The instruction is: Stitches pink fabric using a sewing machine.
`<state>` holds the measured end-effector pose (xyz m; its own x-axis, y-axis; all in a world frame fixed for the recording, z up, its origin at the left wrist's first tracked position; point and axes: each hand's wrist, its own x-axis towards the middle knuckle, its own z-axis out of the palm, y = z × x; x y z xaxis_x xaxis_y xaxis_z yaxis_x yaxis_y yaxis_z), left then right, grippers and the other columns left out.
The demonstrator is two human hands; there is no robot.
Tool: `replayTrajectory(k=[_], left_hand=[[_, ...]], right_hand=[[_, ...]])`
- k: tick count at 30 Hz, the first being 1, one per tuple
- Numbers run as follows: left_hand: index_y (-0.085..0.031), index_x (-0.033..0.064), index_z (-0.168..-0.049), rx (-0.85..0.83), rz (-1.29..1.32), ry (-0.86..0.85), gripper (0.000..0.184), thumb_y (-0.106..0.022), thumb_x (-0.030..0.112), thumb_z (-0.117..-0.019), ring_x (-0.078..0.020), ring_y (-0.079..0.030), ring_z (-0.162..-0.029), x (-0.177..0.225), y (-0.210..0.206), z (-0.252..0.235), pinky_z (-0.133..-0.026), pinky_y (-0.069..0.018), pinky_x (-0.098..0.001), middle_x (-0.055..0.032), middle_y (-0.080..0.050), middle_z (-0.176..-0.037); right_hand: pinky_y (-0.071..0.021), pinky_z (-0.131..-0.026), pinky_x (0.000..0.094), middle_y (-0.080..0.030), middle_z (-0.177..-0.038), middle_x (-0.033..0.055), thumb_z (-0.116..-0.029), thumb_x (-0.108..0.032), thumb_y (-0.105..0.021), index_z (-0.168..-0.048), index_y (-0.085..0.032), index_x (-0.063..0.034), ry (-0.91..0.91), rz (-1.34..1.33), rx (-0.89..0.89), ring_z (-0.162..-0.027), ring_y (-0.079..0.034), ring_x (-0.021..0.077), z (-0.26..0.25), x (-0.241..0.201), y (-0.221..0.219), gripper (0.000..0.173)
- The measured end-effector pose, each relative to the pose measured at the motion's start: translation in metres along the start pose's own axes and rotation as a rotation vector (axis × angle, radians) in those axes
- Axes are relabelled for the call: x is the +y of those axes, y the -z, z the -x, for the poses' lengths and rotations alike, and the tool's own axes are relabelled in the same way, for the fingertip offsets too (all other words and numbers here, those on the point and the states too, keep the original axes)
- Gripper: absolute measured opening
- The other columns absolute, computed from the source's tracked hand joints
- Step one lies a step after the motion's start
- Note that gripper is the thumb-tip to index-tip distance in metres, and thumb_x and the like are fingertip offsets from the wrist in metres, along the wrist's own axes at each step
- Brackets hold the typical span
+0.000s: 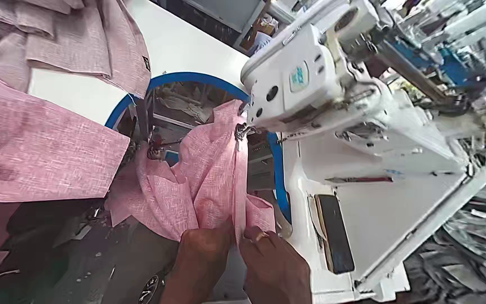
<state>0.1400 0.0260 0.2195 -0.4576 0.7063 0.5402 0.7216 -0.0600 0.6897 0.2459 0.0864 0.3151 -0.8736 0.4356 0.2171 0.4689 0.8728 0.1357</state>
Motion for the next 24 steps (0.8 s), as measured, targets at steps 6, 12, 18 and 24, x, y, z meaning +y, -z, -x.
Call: replayTrajectory(k=[6, 12, 18, 24], left_hand=[[-0.066, 0.0092, -0.072, -0.049, 0.058, -0.048, 0.021, -0.055, 0.012, -0.0904, -0.0125, -0.049, -0.039, -0.018, -0.013, -0.032, -0.037, -0.0352, -0.0285, 0.0003, -0.049, -0.047], [-0.065, 0.0089, -0.074, -0.051, 0.008, 0.058, 0.026, -0.056, 0.021, -0.0943, -0.0138, -0.048, -0.039, -0.018, -0.015, -0.048, -0.038, -0.0354, -0.0298, 0.0005, -0.046, -0.046], [-0.069, 0.0084, -0.08, -0.134, 0.068, 0.036, 0.033, -0.052, 0.025, -0.1023, -0.0137, -0.061, -0.055, -0.025, 0.018, -0.015, -0.05, -0.0479, -0.0289, -0.002, -0.061, -0.062], [-0.072, 0.0053, -0.08, -0.09, 0.12, -0.003, 0.029, -0.051, 0.016, -0.0969, -0.0163, -0.054, -0.042, -0.005, -0.005, -0.009, -0.039, -0.0397, -0.0321, -0.0033, -0.055, -0.051]], right_hand=[[-0.0512, -0.05, 0.0346, -0.074, -0.079, 0.0074, -0.0763, -0.003, -0.059, -0.07, -0.072, -0.0086, -0.083, 0.056, -0.002, -0.064, -0.07, 0.0229, -0.017, 0.007, -0.016, 0.016], [-0.0558, -0.059, 0.0394, -0.078, -0.101, 0.0091, -0.0777, -0.003, -0.061, -0.073, -0.075, -0.0095, -0.153, 0.052, 0.118, -0.079, -0.074, 0.0272, -0.016, 0.023, -0.038, 0.017], [-0.0527, -0.08, 0.0653, -0.072, -0.113, 0.0288, -0.0865, 0.002, -0.06, -0.099, -0.078, 0.0032, -0.365, -0.118, -0.232, -0.097, -0.069, 0.0513, 0.065, 0.066, 0.039, 0.021], [-0.0532, -0.052, 0.0361, -0.069, -0.066, 0.0085, -0.0882, -0.007, -0.062, -0.087, -0.074, -0.0036, -0.003, -0.142, -0.313, -0.059, -0.069, 0.0236, 0.035, -0.007, 0.038, 0.012]])
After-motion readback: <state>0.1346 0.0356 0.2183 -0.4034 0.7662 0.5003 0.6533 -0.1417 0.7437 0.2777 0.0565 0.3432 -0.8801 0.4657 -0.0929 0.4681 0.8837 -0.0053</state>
